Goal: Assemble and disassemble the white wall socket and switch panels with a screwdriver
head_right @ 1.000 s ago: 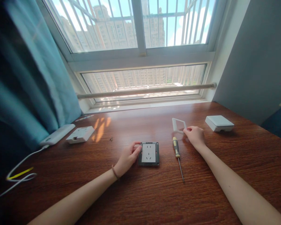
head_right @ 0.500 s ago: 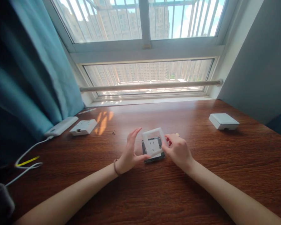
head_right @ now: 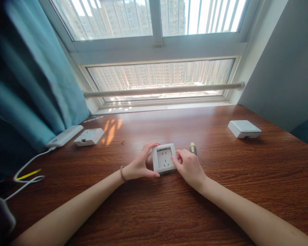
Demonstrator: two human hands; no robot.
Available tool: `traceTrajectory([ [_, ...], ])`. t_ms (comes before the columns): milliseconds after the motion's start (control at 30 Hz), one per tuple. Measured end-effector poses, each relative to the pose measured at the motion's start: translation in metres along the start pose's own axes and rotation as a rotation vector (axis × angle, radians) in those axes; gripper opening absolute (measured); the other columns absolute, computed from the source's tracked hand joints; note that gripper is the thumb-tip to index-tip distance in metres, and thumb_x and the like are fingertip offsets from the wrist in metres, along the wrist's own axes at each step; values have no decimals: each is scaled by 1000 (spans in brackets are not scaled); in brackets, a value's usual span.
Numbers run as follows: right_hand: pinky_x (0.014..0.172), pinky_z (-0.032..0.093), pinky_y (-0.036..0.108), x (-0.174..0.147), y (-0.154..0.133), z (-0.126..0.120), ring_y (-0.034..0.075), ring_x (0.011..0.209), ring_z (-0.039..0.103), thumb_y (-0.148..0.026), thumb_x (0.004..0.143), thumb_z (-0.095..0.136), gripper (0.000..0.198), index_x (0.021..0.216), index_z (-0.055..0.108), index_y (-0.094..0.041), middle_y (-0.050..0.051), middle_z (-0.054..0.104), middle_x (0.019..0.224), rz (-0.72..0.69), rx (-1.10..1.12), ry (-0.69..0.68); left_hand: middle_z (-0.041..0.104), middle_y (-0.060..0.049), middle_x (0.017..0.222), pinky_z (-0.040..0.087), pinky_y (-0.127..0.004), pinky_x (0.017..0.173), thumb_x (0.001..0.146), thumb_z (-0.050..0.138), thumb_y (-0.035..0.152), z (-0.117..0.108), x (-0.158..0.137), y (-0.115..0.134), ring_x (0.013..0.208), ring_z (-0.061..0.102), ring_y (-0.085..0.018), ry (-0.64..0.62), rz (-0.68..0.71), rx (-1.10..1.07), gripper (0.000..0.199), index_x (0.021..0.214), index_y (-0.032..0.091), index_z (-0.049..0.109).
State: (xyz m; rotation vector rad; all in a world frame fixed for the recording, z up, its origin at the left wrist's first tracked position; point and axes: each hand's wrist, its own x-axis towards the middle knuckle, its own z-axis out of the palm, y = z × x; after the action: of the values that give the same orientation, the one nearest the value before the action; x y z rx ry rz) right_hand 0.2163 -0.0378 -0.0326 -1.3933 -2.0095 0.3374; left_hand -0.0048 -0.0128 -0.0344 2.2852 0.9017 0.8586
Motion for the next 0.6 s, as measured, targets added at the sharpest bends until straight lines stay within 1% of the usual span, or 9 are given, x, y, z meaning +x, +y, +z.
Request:
traceTrajectory([
  [133,65,42,28,0,1,0,16,64,54,-27,87,46,19,90,62,-18,3,59,71,-23,-2,-3,38,-14,130,27,-46,107,47,82,43,3,-1,-5,124,36,-30,-33,-19,-42,97,126,21,30],
  [200,66,42,28,0,2,0,16,64,54,-26,86,46,19,90,62,-18,3,59,71,-20,-17,-15,38,-14,130,26,-47,107,46,82,43,4,-2,-6,124,36,-30,-40,-35,-43,98,126,21,29],
  [333,66,43,29,-1,4,2,17,65,55,-26,85,47,17,87,62,-18,4,59,72,-1,-24,-29,37,-14,131,26,-47,107,48,82,41,5,-3,-4,125,35,-31,-57,-43,-56,98,127,21,28],
  [600,67,46,30,-1,5,4,17,67,59,-27,83,50,18,91,62,-17,5,65,79,74,44,-46,35,-14,131,28,-49,105,46,82,38,6,-3,-4,124,36,-32,-67,-95,-63,101,129,20,27],
])
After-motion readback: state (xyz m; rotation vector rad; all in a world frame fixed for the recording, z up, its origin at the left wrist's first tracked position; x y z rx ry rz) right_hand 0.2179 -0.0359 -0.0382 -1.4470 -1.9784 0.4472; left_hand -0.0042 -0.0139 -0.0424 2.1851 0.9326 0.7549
